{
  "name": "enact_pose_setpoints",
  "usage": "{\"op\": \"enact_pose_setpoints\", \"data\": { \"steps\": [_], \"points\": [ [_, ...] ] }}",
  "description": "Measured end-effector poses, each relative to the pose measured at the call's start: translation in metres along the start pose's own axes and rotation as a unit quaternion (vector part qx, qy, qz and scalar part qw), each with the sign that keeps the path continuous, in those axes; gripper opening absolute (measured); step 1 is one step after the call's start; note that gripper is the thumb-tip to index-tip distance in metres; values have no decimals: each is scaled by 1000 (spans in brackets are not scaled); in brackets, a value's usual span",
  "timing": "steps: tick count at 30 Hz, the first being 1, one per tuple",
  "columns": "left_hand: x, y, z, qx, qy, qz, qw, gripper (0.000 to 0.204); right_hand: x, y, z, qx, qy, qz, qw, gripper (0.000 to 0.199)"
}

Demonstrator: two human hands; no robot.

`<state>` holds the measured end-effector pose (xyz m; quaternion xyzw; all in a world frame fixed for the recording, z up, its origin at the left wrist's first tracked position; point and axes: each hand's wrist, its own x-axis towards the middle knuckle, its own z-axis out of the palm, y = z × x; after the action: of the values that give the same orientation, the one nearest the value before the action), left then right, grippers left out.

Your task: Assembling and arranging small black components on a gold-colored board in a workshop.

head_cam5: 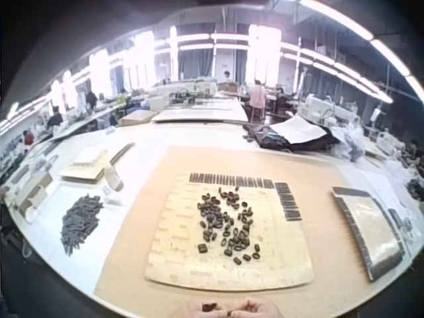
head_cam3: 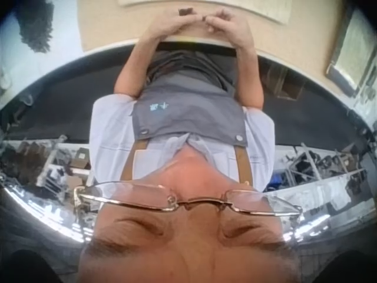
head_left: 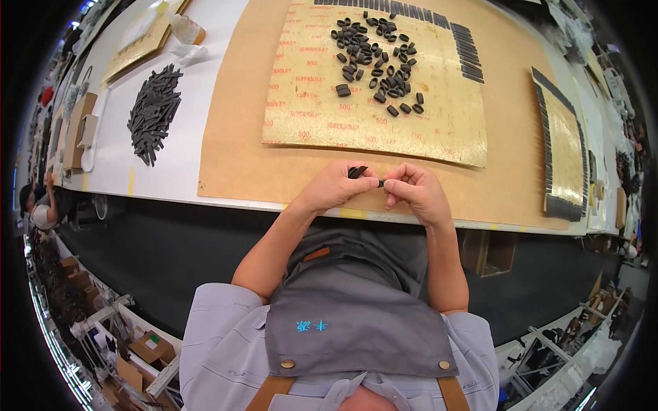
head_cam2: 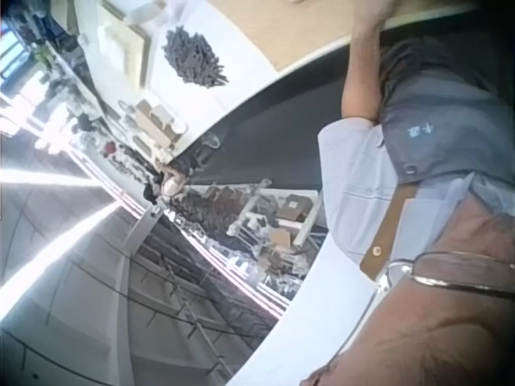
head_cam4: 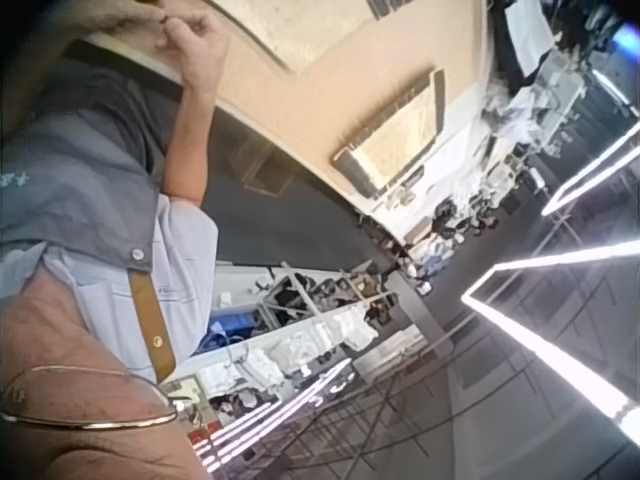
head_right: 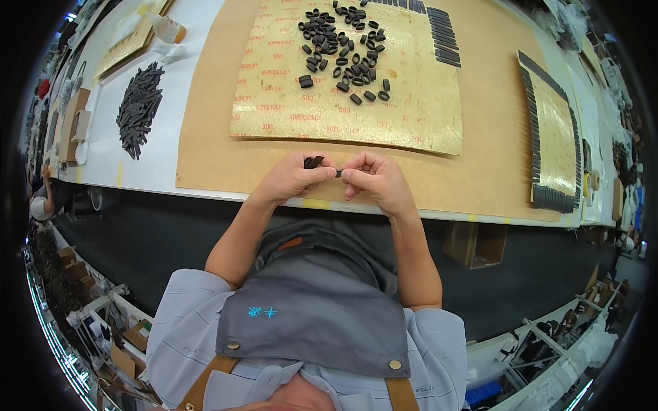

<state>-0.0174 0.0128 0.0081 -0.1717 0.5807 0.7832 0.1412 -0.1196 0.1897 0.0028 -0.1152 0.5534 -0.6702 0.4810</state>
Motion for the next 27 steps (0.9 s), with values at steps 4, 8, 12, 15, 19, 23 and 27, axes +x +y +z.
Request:
{"op": "enact_pose_setpoints", "data": {
  "steps": [4, 8, 12, 15, 19, 23, 27],
  "points": [
    [5, -7, -3, 33, -2, 22, 999, 13, 1, 1, 0, -21, -4, 13, 1000, 12],
    [7, -12, -1, 77, 28, 42, 996, 13, 0, 1, -1, -24, -20, 11, 999, 11],
    [9, -14, 0, 81, 46, 34, 995, 14, -6, 2, -9, 18, -18, -15, 1000, 12],
    [9, -13, 1, 77, 49, 37, 995, 15, -6, 3, -15, 31, -42, -11, 999, 13],
    [12, -17, 2, 102, 55, 53, 992, 15, -4, 5, -19, 34, -53, -2, 998, 15],
    [13, -20, 3, 117, 54, 51, 990, 14, -3, -4, -13, -4, -47, 42, 998, 11],
    [15, -20, 4, 131, 54, 47, 989, 13, 0, 1, -11, -13, -35, 37, 999, 9]
  ]
}}
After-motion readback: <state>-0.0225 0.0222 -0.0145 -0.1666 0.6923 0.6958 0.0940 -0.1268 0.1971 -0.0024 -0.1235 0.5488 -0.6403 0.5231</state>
